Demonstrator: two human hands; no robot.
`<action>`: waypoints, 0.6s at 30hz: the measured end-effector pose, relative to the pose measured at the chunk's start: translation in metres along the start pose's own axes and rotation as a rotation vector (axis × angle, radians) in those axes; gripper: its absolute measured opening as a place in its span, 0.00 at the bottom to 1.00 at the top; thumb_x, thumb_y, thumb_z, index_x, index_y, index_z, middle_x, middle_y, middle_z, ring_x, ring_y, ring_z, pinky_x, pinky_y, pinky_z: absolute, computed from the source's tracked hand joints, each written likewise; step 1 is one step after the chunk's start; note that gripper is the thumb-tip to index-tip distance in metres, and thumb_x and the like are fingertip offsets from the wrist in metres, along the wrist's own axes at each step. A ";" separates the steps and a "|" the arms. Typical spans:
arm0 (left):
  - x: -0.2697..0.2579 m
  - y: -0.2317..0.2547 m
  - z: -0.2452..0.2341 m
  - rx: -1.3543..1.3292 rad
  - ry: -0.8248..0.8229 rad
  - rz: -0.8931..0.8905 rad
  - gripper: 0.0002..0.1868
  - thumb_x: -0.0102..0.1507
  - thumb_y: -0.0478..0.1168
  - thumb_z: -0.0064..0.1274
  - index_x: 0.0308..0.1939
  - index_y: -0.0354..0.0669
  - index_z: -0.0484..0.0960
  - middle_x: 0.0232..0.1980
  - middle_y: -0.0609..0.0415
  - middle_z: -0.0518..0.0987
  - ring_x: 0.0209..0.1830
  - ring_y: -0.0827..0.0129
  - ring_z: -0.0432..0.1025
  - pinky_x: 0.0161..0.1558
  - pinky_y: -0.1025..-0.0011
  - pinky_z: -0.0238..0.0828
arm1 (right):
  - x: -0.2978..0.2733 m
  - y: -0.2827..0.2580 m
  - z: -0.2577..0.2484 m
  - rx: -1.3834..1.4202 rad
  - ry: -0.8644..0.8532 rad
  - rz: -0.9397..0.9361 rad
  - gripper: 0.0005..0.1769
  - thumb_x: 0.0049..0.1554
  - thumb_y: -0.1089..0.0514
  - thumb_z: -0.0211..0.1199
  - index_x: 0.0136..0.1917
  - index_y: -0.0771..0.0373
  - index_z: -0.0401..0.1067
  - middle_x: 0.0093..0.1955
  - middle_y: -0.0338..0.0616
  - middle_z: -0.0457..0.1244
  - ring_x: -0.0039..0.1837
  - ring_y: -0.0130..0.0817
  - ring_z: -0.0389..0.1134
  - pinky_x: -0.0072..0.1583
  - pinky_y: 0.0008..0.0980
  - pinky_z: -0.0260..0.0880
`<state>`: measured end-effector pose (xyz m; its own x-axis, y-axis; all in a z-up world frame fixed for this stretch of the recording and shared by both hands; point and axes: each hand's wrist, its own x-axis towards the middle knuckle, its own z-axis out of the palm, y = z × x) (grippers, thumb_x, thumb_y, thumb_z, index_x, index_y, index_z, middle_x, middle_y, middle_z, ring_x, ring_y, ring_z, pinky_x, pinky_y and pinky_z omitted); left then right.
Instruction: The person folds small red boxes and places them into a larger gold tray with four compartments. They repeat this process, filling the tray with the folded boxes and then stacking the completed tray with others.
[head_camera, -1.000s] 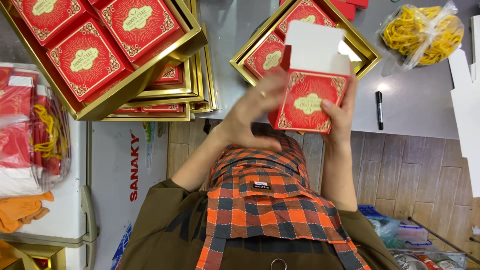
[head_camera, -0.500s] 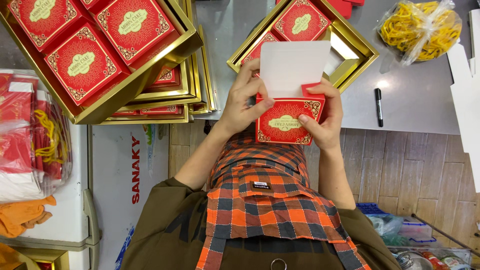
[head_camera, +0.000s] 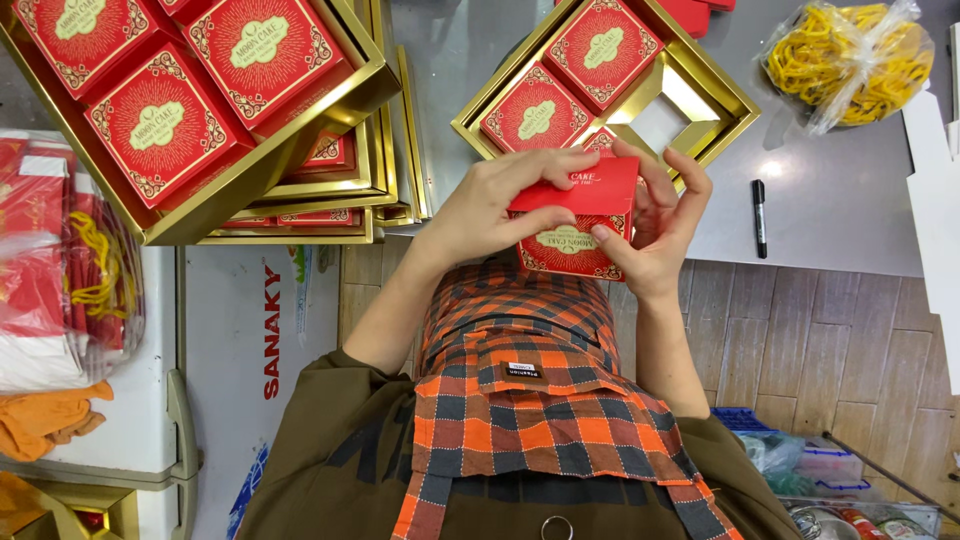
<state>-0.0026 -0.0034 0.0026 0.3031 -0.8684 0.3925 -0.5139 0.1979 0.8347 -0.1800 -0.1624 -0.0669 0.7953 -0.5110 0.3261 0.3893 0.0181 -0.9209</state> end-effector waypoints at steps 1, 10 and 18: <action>0.002 0.000 0.003 0.046 0.006 0.000 0.15 0.65 0.42 0.63 0.52 0.40 0.80 0.63 0.51 0.81 0.61 0.59 0.78 0.60 0.65 0.77 | 0.000 0.001 -0.002 -0.003 0.001 0.009 0.47 0.58 0.67 0.72 0.78 0.54 0.44 0.79 0.65 0.55 0.76 0.44 0.64 0.75 0.39 0.69; 0.010 -0.016 0.020 -0.041 0.067 -0.160 0.10 0.68 0.38 0.59 0.52 0.42 0.85 0.51 0.53 0.86 0.47 0.66 0.84 0.47 0.70 0.82 | 0.004 -0.008 -0.021 0.075 -0.061 0.117 0.49 0.57 0.65 0.71 0.81 0.56 0.45 0.80 0.66 0.55 0.73 0.44 0.67 0.72 0.38 0.70; 0.019 -0.019 0.031 -0.089 0.030 -0.098 0.10 0.67 0.39 0.59 0.51 0.42 0.86 0.57 0.53 0.85 0.52 0.68 0.84 0.50 0.72 0.84 | 0.007 -0.007 -0.040 0.071 -0.063 0.144 0.48 0.55 0.64 0.71 0.80 0.59 0.47 0.76 0.65 0.58 0.71 0.43 0.68 0.71 0.39 0.72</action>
<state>-0.0119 -0.0382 -0.0180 0.3729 -0.8717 0.3179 -0.4080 0.1537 0.8999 -0.1953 -0.2004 -0.0666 0.8719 -0.4441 0.2062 0.2989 0.1492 -0.9426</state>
